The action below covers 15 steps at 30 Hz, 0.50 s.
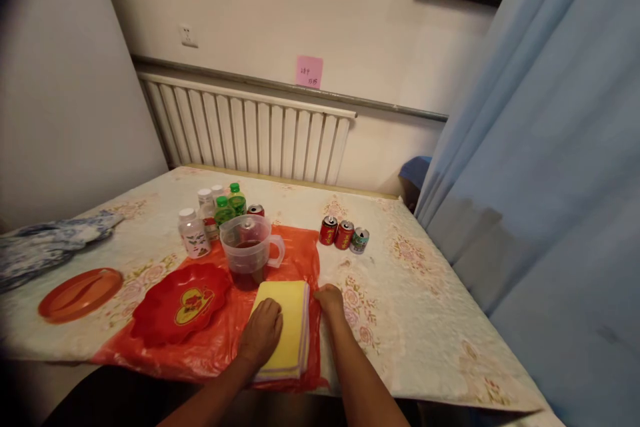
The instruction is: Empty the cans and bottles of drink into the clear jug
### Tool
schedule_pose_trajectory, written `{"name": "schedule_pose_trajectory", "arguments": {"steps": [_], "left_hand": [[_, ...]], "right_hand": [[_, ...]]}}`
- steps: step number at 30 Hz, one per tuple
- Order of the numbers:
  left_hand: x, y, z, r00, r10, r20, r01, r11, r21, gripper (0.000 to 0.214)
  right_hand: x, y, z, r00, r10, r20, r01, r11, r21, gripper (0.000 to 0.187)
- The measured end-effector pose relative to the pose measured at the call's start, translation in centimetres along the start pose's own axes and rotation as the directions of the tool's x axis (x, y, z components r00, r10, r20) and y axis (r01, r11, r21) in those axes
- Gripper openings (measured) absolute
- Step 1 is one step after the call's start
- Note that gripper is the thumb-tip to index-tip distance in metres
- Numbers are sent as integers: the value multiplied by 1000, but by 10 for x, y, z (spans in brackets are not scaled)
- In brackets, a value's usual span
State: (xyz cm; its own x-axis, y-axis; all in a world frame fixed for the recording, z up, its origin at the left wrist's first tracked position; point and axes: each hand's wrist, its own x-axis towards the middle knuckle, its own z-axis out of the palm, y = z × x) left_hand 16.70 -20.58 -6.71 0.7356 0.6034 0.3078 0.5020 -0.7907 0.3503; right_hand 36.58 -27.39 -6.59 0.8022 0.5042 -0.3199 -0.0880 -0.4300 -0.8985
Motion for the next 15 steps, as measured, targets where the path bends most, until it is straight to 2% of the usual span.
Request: {"name": "schedule_pose_trajectory", "arguments": {"steps": [9,15], "left_hand": [[1,0,1,1000,-5,10,5,1000,-3,18],[1,0,1,1000,-8,16,8,1000,5,18]], "right_hand": [[-8,0,3,996,82,34,-83,996,34,31],[-8,0,-3,995,64,73,-72,991,115,28]]}}
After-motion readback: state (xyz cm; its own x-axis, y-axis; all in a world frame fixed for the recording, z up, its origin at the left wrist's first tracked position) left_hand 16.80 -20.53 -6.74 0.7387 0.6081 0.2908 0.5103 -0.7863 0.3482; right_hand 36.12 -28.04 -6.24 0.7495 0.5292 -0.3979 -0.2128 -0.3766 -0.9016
